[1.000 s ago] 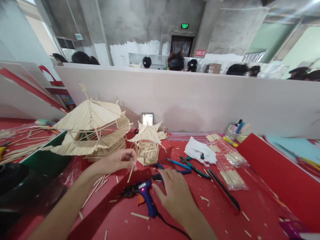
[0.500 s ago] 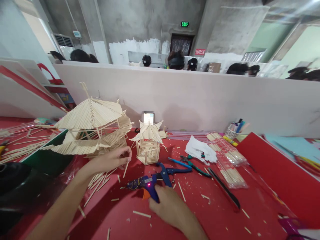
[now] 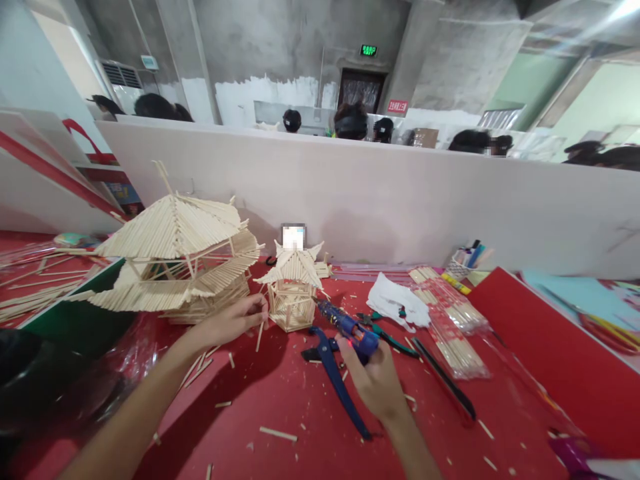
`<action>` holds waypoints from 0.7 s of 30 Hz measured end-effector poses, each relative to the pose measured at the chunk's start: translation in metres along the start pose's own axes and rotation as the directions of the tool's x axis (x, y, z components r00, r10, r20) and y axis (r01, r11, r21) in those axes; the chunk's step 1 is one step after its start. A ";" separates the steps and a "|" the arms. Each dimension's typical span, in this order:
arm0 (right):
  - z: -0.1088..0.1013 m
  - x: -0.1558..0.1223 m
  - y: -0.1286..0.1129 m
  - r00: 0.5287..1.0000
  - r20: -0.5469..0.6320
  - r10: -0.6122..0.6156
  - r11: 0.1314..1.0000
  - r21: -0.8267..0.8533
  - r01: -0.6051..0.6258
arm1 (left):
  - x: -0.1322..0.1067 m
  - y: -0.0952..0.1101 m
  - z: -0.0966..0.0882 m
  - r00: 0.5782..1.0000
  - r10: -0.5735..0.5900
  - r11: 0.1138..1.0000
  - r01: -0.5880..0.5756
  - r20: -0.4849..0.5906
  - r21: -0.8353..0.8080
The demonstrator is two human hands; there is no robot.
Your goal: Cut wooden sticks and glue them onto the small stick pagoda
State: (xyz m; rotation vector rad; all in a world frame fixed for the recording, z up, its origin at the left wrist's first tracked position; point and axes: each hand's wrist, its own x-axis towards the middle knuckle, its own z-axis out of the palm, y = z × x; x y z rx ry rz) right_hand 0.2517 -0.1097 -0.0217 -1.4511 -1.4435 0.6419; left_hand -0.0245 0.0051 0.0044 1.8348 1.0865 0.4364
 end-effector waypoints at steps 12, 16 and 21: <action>0.012 0.013 -0.005 0.942 0.031 -0.333 0.834 -0.457 0.310 | 0.011 -0.006 0.017 0.989 0.109 0.994 -0.111 -0.097 -0.008; 0.012 0.013 -0.003 0.939 0.034 -0.342 0.805 -0.505 0.312 | 0.012 -0.010 0.020 0.992 0.097 0.995 -0.099 -0.085 -0.012; 0.014 0.011 -0.002 0.923 0.009 -0.384 0.782 -0.529 0.331 | 0.013 -0.015 0.020 0.991 0.100 0.995 -0.102 -0.092 -0.015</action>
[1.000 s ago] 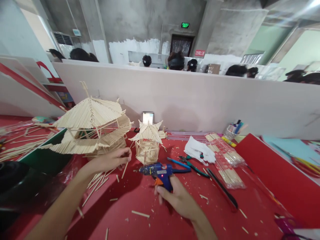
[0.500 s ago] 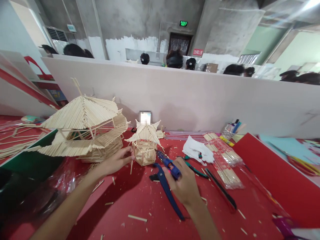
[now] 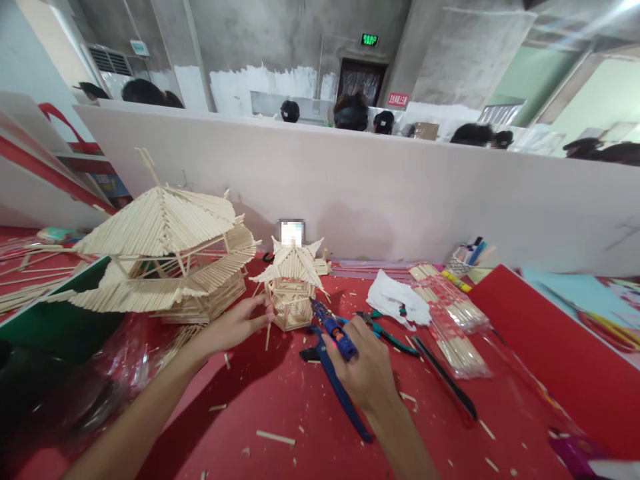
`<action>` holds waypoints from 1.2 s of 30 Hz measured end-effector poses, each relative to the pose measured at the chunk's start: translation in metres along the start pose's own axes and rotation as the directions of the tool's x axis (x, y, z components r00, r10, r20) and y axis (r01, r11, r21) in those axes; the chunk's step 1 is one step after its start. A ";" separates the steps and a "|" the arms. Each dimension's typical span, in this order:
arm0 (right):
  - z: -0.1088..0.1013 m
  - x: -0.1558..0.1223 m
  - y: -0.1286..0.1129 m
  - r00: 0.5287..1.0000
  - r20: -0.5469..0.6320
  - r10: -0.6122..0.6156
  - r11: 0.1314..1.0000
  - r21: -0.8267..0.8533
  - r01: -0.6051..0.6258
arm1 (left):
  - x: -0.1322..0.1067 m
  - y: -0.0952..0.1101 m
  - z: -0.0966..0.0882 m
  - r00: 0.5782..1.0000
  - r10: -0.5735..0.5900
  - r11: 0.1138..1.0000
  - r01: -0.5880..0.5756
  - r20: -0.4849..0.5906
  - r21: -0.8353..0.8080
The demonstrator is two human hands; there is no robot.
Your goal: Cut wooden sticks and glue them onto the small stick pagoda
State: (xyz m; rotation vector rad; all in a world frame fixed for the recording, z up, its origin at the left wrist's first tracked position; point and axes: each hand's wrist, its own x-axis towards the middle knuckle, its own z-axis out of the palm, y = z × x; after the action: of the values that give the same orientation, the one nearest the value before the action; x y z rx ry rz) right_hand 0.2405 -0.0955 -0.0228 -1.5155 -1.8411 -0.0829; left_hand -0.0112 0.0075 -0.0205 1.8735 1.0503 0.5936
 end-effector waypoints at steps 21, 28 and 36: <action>0.019 0.027 -0.029 0.998 0.060 0.000 0.965 0.262 -0.016 | -0.002 0.000 -0.007 0.999 -0.012 0.999 0.010 -0.042 -0.047; 0.018 0.028 -0.030 0.997 0.067 0.022 0.975 0.218 -0.036 | -0.003 0.005 -0.007 1.000 -0.009 0.986 0.005 -0.023 -0.167; 0.014 0.029 -0.028 0.990 0.120 0.078 0.964 0.243 -0.106 | -0.004 0.005 -0.013 1.000 -0.029 0.913 0.022 -0.011 -0.407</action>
State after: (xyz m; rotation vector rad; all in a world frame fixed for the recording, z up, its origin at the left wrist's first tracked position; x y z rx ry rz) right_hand 0.2086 -0.0732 -0.0054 -1.4492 -1.7865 0.2713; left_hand -0.0203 0.0090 -0.0099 1.4879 0.8798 0.7516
